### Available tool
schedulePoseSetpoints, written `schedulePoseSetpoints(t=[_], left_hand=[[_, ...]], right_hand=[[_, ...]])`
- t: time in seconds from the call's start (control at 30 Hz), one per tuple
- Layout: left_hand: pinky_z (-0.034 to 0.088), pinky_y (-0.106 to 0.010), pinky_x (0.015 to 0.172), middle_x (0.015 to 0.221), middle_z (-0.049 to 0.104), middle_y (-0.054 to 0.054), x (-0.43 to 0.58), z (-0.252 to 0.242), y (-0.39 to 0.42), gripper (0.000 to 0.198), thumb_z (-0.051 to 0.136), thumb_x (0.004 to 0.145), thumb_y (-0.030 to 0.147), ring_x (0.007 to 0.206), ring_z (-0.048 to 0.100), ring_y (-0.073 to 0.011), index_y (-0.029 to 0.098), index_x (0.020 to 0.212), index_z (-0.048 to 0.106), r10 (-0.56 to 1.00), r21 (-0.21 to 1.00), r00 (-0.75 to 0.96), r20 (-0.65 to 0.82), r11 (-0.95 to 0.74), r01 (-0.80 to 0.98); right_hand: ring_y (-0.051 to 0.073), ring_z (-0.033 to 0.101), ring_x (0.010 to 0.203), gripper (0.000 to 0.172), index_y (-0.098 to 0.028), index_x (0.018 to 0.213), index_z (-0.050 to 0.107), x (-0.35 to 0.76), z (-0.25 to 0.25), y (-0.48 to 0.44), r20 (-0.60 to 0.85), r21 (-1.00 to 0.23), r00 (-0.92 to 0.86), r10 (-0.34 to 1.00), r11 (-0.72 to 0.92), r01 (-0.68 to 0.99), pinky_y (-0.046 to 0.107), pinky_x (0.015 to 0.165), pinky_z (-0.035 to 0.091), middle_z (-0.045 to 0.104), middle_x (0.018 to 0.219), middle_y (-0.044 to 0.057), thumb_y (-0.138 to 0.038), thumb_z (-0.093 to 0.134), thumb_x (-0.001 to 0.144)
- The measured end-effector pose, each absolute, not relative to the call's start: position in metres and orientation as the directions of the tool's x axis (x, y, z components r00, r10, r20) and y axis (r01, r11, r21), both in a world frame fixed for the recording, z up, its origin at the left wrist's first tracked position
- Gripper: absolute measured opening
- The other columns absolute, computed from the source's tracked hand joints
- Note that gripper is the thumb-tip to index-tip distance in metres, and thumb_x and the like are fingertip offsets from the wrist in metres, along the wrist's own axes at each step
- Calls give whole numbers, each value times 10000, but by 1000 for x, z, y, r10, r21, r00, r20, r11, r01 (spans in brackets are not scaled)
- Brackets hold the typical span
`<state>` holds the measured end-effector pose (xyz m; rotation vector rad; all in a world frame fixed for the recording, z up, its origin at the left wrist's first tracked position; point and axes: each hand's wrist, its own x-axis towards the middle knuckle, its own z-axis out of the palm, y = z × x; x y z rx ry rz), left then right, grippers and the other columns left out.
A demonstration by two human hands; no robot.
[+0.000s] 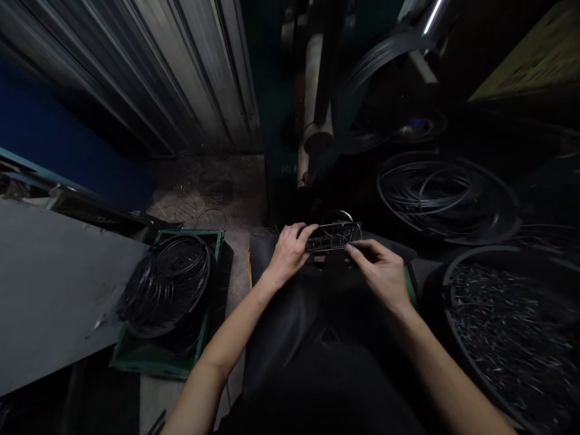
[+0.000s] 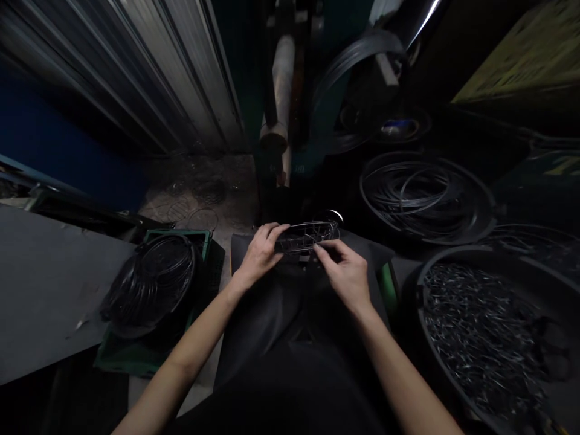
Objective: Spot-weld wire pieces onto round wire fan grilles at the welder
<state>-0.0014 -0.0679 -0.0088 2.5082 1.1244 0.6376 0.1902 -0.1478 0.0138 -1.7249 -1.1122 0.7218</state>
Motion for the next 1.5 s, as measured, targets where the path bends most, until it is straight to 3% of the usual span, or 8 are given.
schedulePoseSetpoints(t=[0.23,0.6,1.5], left_hand=[[376,-464,1049,1211,492,-107,1,4,-60,600,514,721,34,1155,484,-239,187,1290,396,765,338,555,326,-643,687],[369,-471,1069,1175,509,-88,-6,1,-47,566,494,749,36,1118,510,-223,193,1286,409,759,283,498,420,-631,723],[351,-485,1084,1171,529,-93,-3,-17,-11,486,496,794,85,1126,519,-203,188,1266,444,713,263,452,536,-650,713]], right_hand=[[162,612,681,283,-185,812,683,161,14,-104,94,-886,419,903,-116,448,259,628,454,687,768,21,-457,611,777],[136,581,597,286,-184,795,670,139,7,-92,182,-881,419,890,-43,472,237,585,436,665,703,7,-457,589,810],[146,608,686,198,-174,822,634,142,-6,-51,519,-717,278,808,235,656,259,669,477,656,769,32,-347,551,872]])
